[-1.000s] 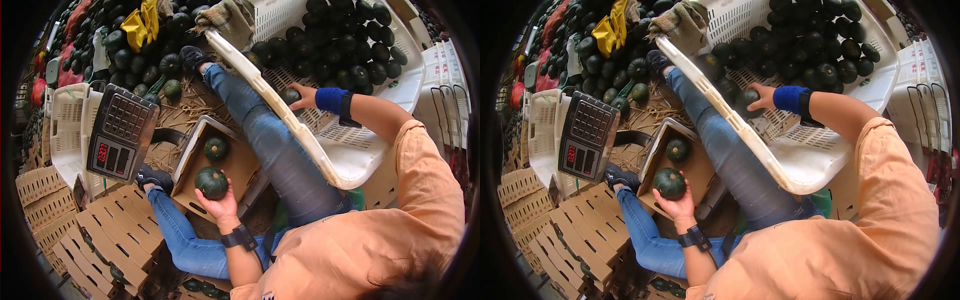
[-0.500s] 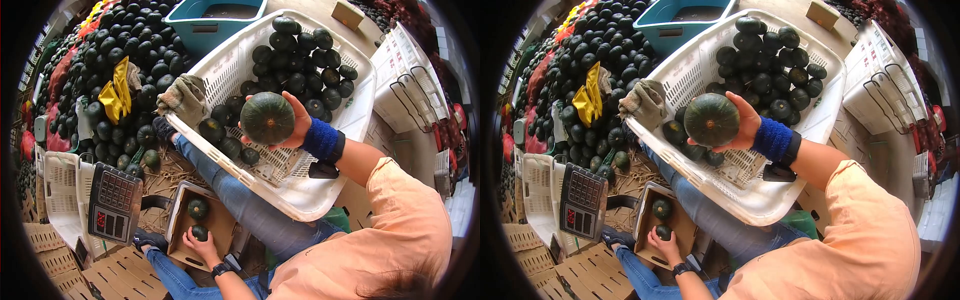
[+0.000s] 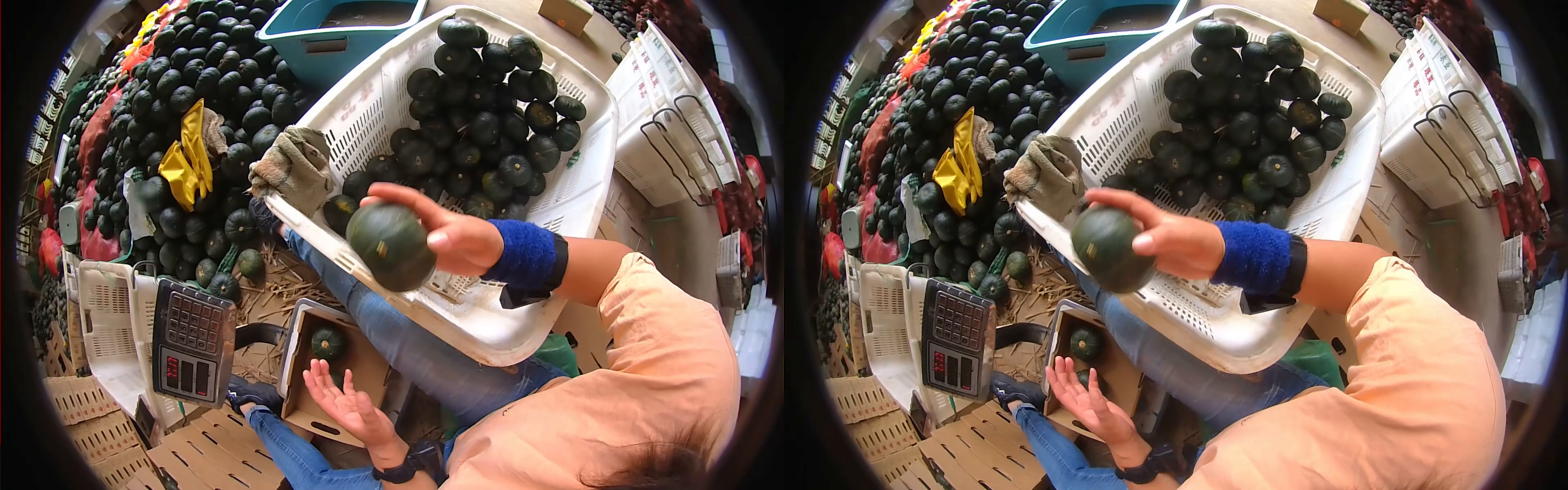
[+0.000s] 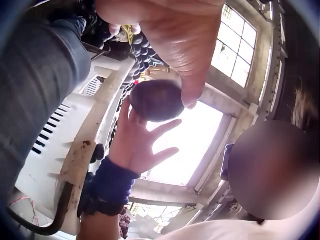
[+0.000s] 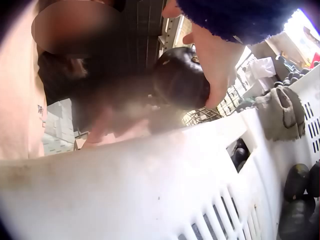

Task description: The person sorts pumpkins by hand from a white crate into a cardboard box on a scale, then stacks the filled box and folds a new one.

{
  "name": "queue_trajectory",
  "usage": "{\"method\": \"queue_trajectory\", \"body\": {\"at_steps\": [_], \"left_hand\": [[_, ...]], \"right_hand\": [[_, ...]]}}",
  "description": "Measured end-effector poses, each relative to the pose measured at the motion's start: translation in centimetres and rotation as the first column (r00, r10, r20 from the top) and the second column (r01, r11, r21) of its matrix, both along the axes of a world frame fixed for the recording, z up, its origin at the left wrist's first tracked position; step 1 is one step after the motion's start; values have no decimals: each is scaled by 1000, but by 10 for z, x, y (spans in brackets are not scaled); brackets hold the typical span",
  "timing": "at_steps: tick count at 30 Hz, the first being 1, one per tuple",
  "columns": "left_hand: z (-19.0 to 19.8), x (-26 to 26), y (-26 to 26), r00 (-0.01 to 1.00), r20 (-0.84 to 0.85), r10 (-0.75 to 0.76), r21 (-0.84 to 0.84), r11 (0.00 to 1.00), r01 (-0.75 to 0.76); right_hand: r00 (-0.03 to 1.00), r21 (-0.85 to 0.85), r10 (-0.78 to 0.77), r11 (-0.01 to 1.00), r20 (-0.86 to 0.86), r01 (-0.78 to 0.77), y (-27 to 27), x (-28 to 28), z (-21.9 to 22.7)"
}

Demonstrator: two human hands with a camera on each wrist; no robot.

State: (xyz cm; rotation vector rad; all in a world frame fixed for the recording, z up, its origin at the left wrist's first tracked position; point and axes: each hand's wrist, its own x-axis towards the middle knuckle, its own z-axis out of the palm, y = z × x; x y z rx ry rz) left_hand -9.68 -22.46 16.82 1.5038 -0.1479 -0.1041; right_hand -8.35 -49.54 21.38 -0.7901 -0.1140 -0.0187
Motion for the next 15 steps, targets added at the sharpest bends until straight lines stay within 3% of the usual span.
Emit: {"method": "queue_trajectory", "body": {"at_steps": [1,2,3,5,6,7,8,9,10,11,12,13,15], "left_hand": [[18,-5,-23,993,119,-23,-122,992,37],[25,-10,-38,970,241,-30,-238,967,89],[22,-14,-39,963,267,47,-186,982,3],[20,-10,-19,985,44,168,9,986,-168],[18,-6,-8,983,-126,132,-23,990,-136],[11,-2,-2,951,-294,93,-71,990,-119],[2,1,5,891,-452,46,-124,986,-114],[-15,3,17,855,-513,81,-81,987,-141],[-39,4,32,813,-570,119,-32,985,-167],[-59,6,44,767,-622,157,15,982,-189],[-73,9,52,730,-661,174,54,981,-186],[-87,10,59,729,-669,145,51,987,-149],[-114,13,67,726,-683,81,32,996,-81]], "right_hand": [[971,-49,213,977,110,-209,6,-5,5],[896,-263,418,890,147,-372,6,-9,6],[842,-469,381,865,381,-179,14,-1,9],[886,-587,441,758,142,-284,-6,0,-8],[962,-510,253,817,-101,-269,-16,1,-24],[974,-568,-1,812,-227,-132,-31,8,-41],[935,-764,-271,646,-229,0,-53,17,-72],[873,-884,-438,466,-213,18,-74,22,-80],[848,-931,-500,364,-173,24,-98,29,-101],[773,-936,-569,341,-280,-88,-111,35,-92],[760,-980,-620,152,-195,-127,-132,42,-110],[705,-960,-665,65,-245,-273,-147,49,-123],[641,-909,-728,-59,-244,-413,-156,69,-138]]}}
